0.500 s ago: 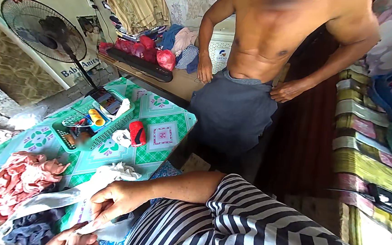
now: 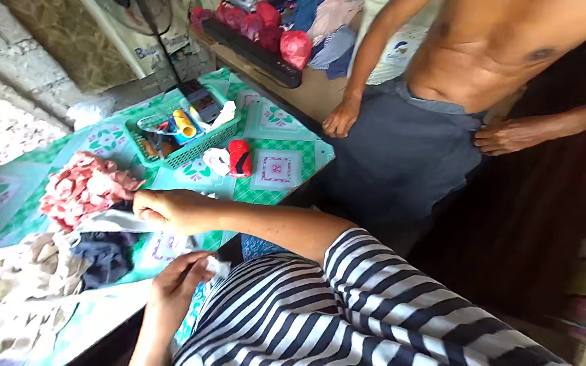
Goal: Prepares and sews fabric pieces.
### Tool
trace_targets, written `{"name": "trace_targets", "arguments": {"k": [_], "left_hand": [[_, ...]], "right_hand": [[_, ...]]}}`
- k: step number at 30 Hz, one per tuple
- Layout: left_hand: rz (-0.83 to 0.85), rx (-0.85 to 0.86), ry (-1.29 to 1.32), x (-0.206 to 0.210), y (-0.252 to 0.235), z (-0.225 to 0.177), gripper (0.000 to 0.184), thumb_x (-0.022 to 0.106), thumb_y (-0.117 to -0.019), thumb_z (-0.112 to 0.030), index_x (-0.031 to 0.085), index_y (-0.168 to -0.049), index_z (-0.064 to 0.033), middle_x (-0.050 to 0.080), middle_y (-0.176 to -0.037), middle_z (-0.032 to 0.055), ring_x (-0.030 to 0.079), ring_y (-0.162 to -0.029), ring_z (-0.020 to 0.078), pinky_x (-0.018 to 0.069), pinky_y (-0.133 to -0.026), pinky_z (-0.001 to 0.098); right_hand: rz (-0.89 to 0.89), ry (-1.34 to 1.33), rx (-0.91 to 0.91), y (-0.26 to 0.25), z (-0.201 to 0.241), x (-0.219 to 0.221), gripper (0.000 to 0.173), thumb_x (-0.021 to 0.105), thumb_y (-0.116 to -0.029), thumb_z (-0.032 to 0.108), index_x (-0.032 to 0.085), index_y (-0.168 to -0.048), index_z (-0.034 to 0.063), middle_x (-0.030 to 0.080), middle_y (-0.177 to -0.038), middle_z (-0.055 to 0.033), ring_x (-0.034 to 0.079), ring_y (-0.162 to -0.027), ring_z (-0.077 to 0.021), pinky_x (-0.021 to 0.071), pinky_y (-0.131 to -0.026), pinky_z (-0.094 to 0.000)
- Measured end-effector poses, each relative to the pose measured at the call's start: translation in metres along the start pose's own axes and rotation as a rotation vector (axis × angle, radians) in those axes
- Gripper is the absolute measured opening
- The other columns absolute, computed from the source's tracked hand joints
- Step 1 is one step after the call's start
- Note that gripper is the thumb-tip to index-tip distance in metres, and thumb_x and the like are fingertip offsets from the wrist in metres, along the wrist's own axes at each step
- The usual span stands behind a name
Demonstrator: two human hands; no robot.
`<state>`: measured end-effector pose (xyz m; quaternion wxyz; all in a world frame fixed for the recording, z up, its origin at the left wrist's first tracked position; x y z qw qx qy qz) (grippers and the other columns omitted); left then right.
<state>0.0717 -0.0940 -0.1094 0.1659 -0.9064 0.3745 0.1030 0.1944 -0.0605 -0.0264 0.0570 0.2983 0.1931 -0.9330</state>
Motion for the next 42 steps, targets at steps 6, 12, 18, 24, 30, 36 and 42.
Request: {"name": "trace_targets", "arguments": {"k": [6, 12, 18, 24, 30, 36, 42], "left_hand": [[-0.261, 0.084, 0.105, -0.022, 0.000, -0.012, 0.014, 0.060, -0.0997, -0.007, 0.067, -0.111, -0.0015, 0.074, -0.091, -0.0023, 0.072, -0.076, 0.0062, 0.0623, -0.071, 0.0250], [-0.358, 0.143, 0.141, -0.031, -0.001, -0.041, 0.016, 0.062, -0.0982, -0.001, 0.065, -0.114, -0.0010, 0.073, -0.092, -0.0028, 0.071, -0.077, 0.0059, 0.0629, -0.074, 0.0252], [-0.385, 0.220, 0.177, -0.031, -0.001, -0.048, 0.014, 0.062, -0.0992, -0.002, 0.064, -0.113, -0.0055, 0.070, -0.093, -0.0056, 0.070, -0.079, 0.0048, 0.0624, -0.075, 0.0248], [-0.385, 0.267, 0.174, -0.031, 0.000, -0.052, 0.014, 0.064, -0.0984, -0.004, 0.064, -0.112, -0.0078, 0.070, -0.094, -0.0060, 0.068, -0.079, 0.0040, 0.0610, -0.073, 0.0232], [-0.386, 0.299, 0.132, -0.032, 0.002, -0.056, 0.013, 0.064, -0.0974, -0.003, 0.065, -0.110, -0.0073, 0.069, -0.095, -0.0051, 0.068, -0.080, 0.0042, 0.0604, -0.073, 0.0223], [-0.385, 0.340, 0.120, -0.033, 0.003, -0.057, 0.011, 0.065, -0.0971, -0.003, 0.067, -0.108, -0.0068, 0.069, -0.097, -0.0037, 0.068, -0.080, 0.0043, 0.0603, -0.073, 0.0222], [-0.383, 0.384, 0.074, -0.031, 0.003, -0.060, 0.011, 0.065, -0.0977, -0.004, 0.066, -0.108, -0.0045, 0.071, -0.094, -0.0022, 0.068, -0.078, 0.0038, 0.0603, -0.073, 0.0218]], "right_hand": [[-0.045, 0.033, -0.699, 0.085, 0.122, 0.057, 0.014, 0.063, -0.0968, 0.006, 0.074, -0.089, 0.0073, 0.068, -0.086, -0.0104, 0.066, -0.086, -0.0276, 0.0527, -0.081, -0.0420], [-0.068, -0.275, -0.399, 0.097, 0.074, 0.023, 0.014, 0.061, -0.1021, 0.009, 0.073, -0.101, 0.0011, 0.067, -0.098, -0.0094, 0.064, -0.098, -0.0120, 0.0534, -0.090, -0.0254], [-0.262, -0.565, 0.002, 0.092, 0.015, 0.005, 0.012, 0.063, -0.0952, -0.001, 0.070, -0.103, 0.0036, 0.071, -0.095, 0.0011, 0.066, -0.080, -0.0031, 0.0585, -0.075, -0.0208], [-0.248, -0.558, 0.017, 0.088, 0.017, 0.009, 0.013, 0.062, -0.0946, -0.002, 0.071, -0.104, 0.0003, 0.071, -0.096, -0.0018, 0.067, -0.081, -0.0043, 0.0587, -0.076, -0.0206], [-0.249, -0.581, 0.037, 0.087, 0.015, 0.009, 0.014, 0.061, -0.0945, -0.003, 0.071, -0.103, 0.0000, 0.071, -0.095, -0.0019, 0.066, -0.080, -0.0040, 0.0573, -0.075, -0.0198], [-0.238, -0.607, 0.046, 0.087, 0.016, 0.010, 0.013, 0.061, -0.0951, -0.003, 0.071, -0.103, 0.0001, 0.071, -0.093, -0.0014, 0.065, -0.079, -0.0035, 0.0566, -0.075, -0.0193], [-0.244, -0.654, 0.062, 0.088, 0.014, 0.011, 0.014, 0.060, -0.0948, -0.004, 0.071, -0.102, 0.0001, 0.071, -0.093, -0.0010, 0.065, -0.079, -0.0033, 0.0567, -0.076, -0.0198]]}}
Point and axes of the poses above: each hand's wrist, its own y-axis away from the middle knuckle, its own x-axis out of the palm, z = x × y, the point moved 7 cm from there along -y, towards the middle knuckle
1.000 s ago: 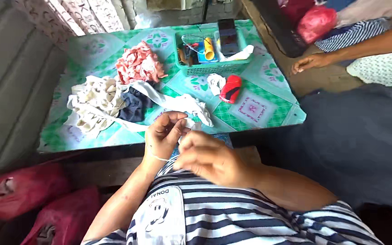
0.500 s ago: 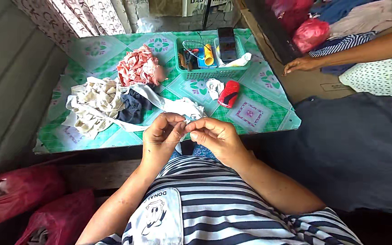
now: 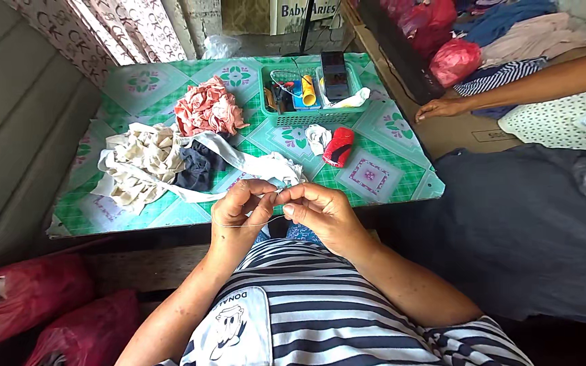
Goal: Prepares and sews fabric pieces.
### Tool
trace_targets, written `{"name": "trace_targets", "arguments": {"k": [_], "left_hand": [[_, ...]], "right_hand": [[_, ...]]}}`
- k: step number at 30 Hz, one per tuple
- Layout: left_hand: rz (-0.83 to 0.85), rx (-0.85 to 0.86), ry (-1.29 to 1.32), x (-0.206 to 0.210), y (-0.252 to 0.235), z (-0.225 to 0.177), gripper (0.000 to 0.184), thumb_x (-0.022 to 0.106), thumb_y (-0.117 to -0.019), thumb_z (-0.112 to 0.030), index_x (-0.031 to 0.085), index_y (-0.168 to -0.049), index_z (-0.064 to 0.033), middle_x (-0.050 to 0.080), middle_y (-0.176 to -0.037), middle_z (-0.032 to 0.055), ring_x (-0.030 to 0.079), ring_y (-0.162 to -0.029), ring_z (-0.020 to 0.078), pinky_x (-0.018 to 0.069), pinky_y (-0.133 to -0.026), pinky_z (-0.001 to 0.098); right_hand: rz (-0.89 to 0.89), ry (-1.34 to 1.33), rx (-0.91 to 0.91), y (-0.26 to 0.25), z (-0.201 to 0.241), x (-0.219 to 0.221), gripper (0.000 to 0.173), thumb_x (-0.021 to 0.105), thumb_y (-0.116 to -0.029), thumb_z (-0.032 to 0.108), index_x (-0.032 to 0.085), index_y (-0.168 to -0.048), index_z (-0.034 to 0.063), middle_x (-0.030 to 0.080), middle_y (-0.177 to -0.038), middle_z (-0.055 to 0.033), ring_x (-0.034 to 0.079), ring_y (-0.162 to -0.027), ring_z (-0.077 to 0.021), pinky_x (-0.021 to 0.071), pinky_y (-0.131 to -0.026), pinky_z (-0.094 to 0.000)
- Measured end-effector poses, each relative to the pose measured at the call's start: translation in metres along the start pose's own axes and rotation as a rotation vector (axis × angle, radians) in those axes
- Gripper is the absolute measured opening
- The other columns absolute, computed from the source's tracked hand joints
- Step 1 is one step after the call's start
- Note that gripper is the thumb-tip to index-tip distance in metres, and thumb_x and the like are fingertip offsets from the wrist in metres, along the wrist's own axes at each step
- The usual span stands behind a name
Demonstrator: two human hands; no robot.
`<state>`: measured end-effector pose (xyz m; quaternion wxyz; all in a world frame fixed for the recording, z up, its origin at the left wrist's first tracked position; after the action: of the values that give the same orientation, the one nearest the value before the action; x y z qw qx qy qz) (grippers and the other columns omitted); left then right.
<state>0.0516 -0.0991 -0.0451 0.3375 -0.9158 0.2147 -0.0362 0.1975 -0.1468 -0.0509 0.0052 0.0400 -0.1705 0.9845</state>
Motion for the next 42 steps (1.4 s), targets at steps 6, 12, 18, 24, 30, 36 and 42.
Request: {"name": "trace_targets", "arguments": {"k": [6, 12, 18, 24, 30, 36, 42], "left_hand": [[-0.029, 0.078, -0.079, 0.000, 0.002, -0.002, 0.010, 0.066, -0.0965, -0.003, 0.067, -0.106, -0.0021, 0.070, -0.099, 0.0011, 0.068, -0.082, 0.0033, 0.0605, -0.075, 0.0211], [-0.059, 0.132, -0.171, -0.001, 0.005, -0.004, 0.008, 0.068, -0.0949, -0.002, 0.067, -0.103, -0.0018, 0.071, -0.099, 0.0043, 0.069, -0.085, 0.0040, 0.0597, -0.077, 0.0200], [-0.025, 0.091, -0.114, 0.000, 0.005, -0.002, 0.009, 0.066, -0.0976, -0.007, 0.068, -0.105, -0.0033, 0.070, -0.098, 0.0012, 0.068, -0.084, 0.0034, 0.0596, -0.077, 0.0213], [0.008, -0.090, 0.113, 0.003, 0.007, 0.010, 0.009, 0.065, -0.0994, -0.010, 0.068, -0.107, -0.0108, 0.071, -0.094, -0.0065, 0.068, -0.081, 0.0030, 0.0602, -0.076, 0.0228], [0.032, -0.346, 0.315, 0.008, 0.013, 0.030, 0.010, 0.064, -0.0968, -0.008, 0.071, -0.102, -0.0133, 0.073, -0.086, -0.0035, 0.071, -0.076, 0.0071, 0.0614, -0.074, 0.0258], [0.070, -0.386, 0.327, 0.014, 0.016, 0.034, 0.013, 0.064, -0.0952, -0.002, 0.070, -0.100, -0.0119, 0.072, -0.086, -0.0042, 0.070, -0.076, 0.0058, 0.0612, -0.073, 0.0242], [0.108, -0.500, 0.416, 0.019, 0.021, 0.043, 0.011, 0.062, -0.0973, -0.006, 0.070, -0.100, -0.0122, 0.073, -0.084, -0.0023, 0.071, -0.075, 0.0072, 0.0612, -0.074, 0.0251]], "right_hand": [[-0.014, -0.038, 0.006, 0.001, -0.001, 0.001, 0.013, 0.060, -0.0952, -0.004, 0.071, -0.101, 0.0003, 0.070, -0.092, -0.0009, 0.065, -0.079, -0.0033, 0.0563, -0.075, -0.0194], [-0.040, -0.054, -0.011, 0.001, -0.002, 0.002, 0.012, 0.059, -0.0954, -0.004, 0.069, -0.100, 0.0004, 0.070, -0.091, -0.0012, 0.065, -0.079, -0.0036, 0.0560, -0.075, -0.0196], [-0.047, 0.013, -0.058, 0.001, 0.000, 0.001, 0.009, 0.061, -0.0953, -0.004, 0.068, -0.099, 0.0000, 0.069, -0.091, -0.0004, 0.065, -0.080, -0.0027, 0.0569, -0.076, -0.0193], [-0.080, 0.041, -0.102, 0.001, 0.001, 0.002, 0.014, 0.064, -0.0922, -0.006, 0.061, -0.103, 0.0033, 0.067, -0.087, 0.0008, 0.066, -0.078, -0.0039, 0.0581, -0.074, -0.0208], [-0.075, 0.171, -0.047, -0.008, -0.003, -0.009, 0.011, 0.059, -0.1000, 0.005, 0.066, -0.108, 0.0013, 0.067, -0.092, -0.0001, 0.065, -0.078, -0.0028, 0.0574, -0.073, -0.0199], [-0.027, 0.171, 0.018, -0.010, -0.008, -0.010, 0.007, 0.061, -0.0972, 0.004, 0.067, -0.100, 0.0013, 0.065, -0.088, -0.0014, 0.063, -0.074, -0.0031, 0.0560, -0.069, -0.0180], [-0.086, 0.185, -0.032, -0.015, -0.008, -0.017, 0.005, 0.059, -0.0993, 0.005, 0.064, -0.098, 0.0048, 0.062, -0.085, 0.0017, 0.060, -0.075, -0.0021, 0.0536, -0.070, -0.0184]]}}
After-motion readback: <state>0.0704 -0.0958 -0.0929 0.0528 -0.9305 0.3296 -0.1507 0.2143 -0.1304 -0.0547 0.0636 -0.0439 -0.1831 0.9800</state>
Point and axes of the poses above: each hand's wrist, its own y-axis away from the middle knuckle, its own x-axis out of the palm, z = x × y, the point moved 7 cm from there along -y, towards the middle knuckle
